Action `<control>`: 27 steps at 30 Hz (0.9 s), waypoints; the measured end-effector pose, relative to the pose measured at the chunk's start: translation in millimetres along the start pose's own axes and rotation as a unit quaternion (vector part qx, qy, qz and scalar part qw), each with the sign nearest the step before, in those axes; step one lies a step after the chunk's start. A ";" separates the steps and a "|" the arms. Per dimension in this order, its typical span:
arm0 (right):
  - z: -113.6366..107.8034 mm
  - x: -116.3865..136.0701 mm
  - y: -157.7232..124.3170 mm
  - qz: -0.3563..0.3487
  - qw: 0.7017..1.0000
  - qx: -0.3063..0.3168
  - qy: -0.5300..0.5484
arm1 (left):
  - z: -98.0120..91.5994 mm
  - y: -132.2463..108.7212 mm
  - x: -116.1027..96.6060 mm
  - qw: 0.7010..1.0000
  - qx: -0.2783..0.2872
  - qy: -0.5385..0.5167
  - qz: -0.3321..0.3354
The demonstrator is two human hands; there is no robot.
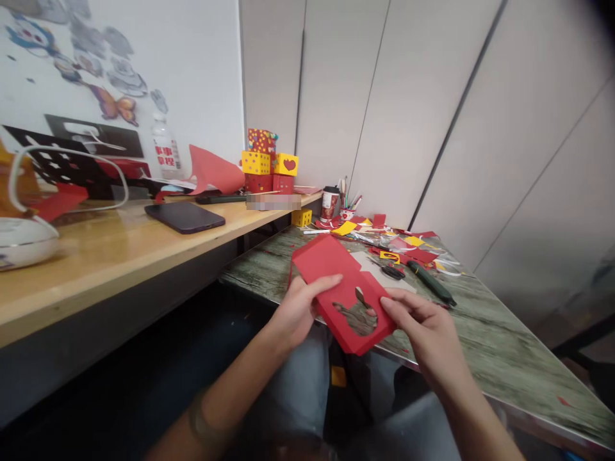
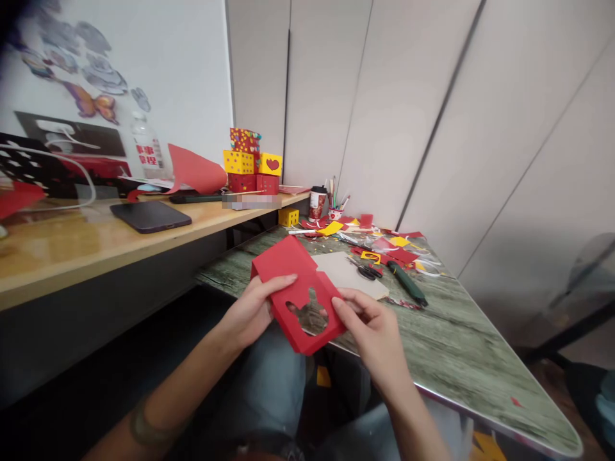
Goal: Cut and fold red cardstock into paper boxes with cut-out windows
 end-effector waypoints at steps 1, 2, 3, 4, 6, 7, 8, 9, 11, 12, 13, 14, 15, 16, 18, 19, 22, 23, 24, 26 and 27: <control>-0.7 1.0 1.2 0.005 1.000 0.000 0.012 | -4.3 0.8 -4.4 1.000 -0.005 0.005 0.010; -1.5 2.2 1.8 0.010 1.000 0.002 0.025 | -8.0 2.0 -8.6 1.000 -0.008 0.009 0.017; -2.3 3.5 1.8 0.016 0.999 0.008 0.041 | -10.7 3.4 -12.7 1.000 -0.008 0.013 0.023; -2.9 4.7 1.1 0.022 0.998 0.016 0.056 | -12.3 4.6 -16.3 0.999 -0.005 0.020 0.026; -3.9 7.2 -2.0 0.033 0.996 0.030 0.075 | -12.3 6.2 -22.3 0.999 0.003 0.039 0.033; -4.5 8.3 -4.0 0.036 0.996 0.032 0.078 | -11.0 6.5 -24.7 0.998 0.006 0.048 0.036; -5.3 9.2 -6.1 0.038 0.996 0.029 0.077 | -9.3 6.5 -26.6 0.998 0.008 0.057 0.040; -6.3 9.9 -8.1 0.039 0.996 0.024 0.073 | -7.3 6.4 -28.3 0.997 0.008 0.065 0.045; -8.2 10.9 -11.3 0.037 0.997 0.014 0.060 | -3.6 6.1 -30.9 0.995 0.006 0.078 0.056; -9.1 11.2 -12.6 0.038 0.998 0.010 0.051 | -2.0 6.1 -32.1 0.995 0.005 0.083 0.061; -9.8 11.5 -13.7 0.039 0.998 0.007 0.041 | -0.5 6.2 -33.3 0.994 0.005 0.090 0.068; -10.5 11.9 -14.7 0.041 0.999 0.004 0.031 | 0.8 6.5 -34.5 0.992 0.006 0.097 0.074; -11.1 12.4 -15.6 0.042 0.999 0.001 0.022 | 2.1 6.9 -35.7 0.991 0.008 0.105 0.080; -11.6 13.0 -16.5 0.042 0.999 -0.002 0.013 | 3.4 7.2 -36.8 0.990 0.009 0.114 0.085; -12.6 14.9 -18.8 0.039 0.999 -0.013 0.000 | 5.8 7.6 -39.0 0.987 0.008 0.127 0.095; -12.9 16.1 -20.1 0.035 0.999 -0.018 -0.006 | 7.2 7.5 -39.9 0.986 0.009 0.130 0.099; -13.1 20.5 -24.5 0.015 0.999 -0.032 -0.018 | 11.9 6.1 -42.8 0.985 0.023 0.132 0.111; -12.8 22.1 -26.0 0.009 0.999 -0.034 -0.022 | 13.4 5.4 -43.7 0.985 0.031 0.130 0.111; -12.3 23.5 -27.4 0.004 0.999 -0.037 -0.024 | 14.6 4.7 -44.6 0.985 0.035 0.129 0.110; -11.4 25.2 -30.3 0.005 0.999 -0.046 -0.025 | 16.4 3.4 -46.4 0.985 0.037 0.127 0.107; -10.7 25.6 -31.8 0.007 0.999 -0.050 -0.022 | 17.2 2.8 -47.3 0.985 0.036 0.127 0.107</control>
Point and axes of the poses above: each hand's wrist, its own y-axis towards the middle knuckle, its own z-axis out of the palm, x = y × z, the point moved 3 cm from there along y, towards the middle knuckle, and after that the axes turned 13 degrees about x, right-handed, at the moved point
